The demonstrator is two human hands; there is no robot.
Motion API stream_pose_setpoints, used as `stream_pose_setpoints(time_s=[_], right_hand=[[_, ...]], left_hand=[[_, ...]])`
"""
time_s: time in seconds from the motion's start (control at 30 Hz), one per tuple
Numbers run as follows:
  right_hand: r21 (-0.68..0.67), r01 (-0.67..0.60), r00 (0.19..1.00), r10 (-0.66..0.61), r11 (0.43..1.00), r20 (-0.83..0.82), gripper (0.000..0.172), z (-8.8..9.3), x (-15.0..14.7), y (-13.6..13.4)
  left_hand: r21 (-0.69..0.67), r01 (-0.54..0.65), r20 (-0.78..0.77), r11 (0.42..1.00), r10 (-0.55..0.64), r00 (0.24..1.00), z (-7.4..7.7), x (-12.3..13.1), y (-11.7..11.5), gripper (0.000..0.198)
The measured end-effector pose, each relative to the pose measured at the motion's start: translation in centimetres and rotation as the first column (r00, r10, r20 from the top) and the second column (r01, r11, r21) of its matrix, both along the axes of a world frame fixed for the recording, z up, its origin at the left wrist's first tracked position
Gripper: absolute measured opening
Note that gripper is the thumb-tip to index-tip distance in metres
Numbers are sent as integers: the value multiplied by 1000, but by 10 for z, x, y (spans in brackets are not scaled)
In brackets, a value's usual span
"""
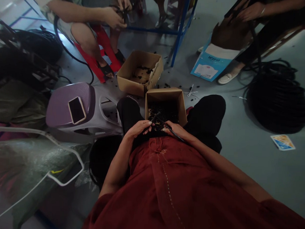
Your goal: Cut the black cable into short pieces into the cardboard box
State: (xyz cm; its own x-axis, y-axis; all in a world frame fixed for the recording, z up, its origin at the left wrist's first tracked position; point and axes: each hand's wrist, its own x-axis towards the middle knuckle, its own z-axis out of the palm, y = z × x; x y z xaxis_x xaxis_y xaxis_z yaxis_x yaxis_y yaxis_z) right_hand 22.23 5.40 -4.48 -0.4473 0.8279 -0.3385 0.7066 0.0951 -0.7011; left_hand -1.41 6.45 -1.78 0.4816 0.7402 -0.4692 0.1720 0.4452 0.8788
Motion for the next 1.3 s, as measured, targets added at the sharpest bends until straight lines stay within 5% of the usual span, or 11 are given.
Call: stream_pose_setpoints(time_s=[0.27,0.37,0.73,1.3], right_hand=[[-96,0,1000,1,995,15,40,-4,5,6],[-95,-30,999,34,995,31,40,-6,7,7],[-51,-138,957,147,989,251,34,-6,19,10],[-51,-102,926,114,993,360,35,-2,20,3]], left_hand=[[356,32,-446,934,140,884,-7,18,-4,30],[443,30,-496,896,217,841,-13,25,-7,22],[415,23,-532,910,222,817,-29,27,-16,19],[340,319,-685,885,0,729,-25,30,1,32]])
